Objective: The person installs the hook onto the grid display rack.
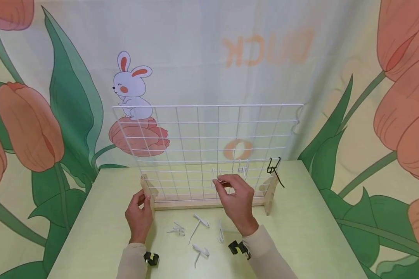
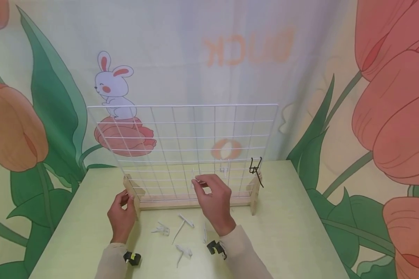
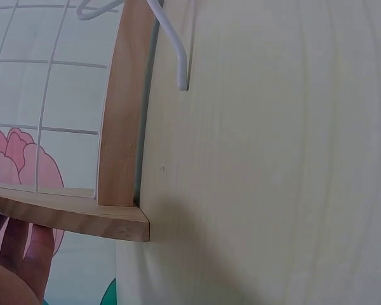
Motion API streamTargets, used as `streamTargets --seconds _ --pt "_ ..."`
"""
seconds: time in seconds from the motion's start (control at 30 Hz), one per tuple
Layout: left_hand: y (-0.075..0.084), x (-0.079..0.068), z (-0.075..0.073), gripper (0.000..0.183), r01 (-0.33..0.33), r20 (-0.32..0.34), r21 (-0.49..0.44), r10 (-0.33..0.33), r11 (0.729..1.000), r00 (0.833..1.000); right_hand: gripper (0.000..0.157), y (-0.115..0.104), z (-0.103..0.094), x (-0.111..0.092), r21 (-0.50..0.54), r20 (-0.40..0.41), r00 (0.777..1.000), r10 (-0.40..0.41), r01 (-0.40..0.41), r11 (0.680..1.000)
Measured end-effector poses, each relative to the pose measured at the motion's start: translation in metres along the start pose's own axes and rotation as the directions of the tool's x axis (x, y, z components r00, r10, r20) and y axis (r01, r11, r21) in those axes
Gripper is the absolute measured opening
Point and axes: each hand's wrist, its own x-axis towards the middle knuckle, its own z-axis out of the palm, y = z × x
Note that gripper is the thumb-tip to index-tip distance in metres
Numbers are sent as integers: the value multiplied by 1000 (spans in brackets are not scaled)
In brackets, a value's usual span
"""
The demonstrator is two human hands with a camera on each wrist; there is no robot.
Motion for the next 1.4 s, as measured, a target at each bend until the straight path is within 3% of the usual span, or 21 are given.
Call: streamTargets --seconds 0.3,0.7,1.13,1.4 --pt "3 -1 0 33 11 8 0 -11 1000 1000 11 8 9 17 -32 10 996 -92 92 995" --pt "3 -2 0 31 -13 -8 8 13 1000 1000 8 22 19 32 -127 70 974 -215 223 967" --pt "4 -1 0 30 -25 -21 -7 25 1000 999 16 28 23 19 -161 123 964 -236 254 954" --pt "5 0 1 31 -36 -26 19 36 999 999 15 31 24 9 -170 127 972 -197 217 961"
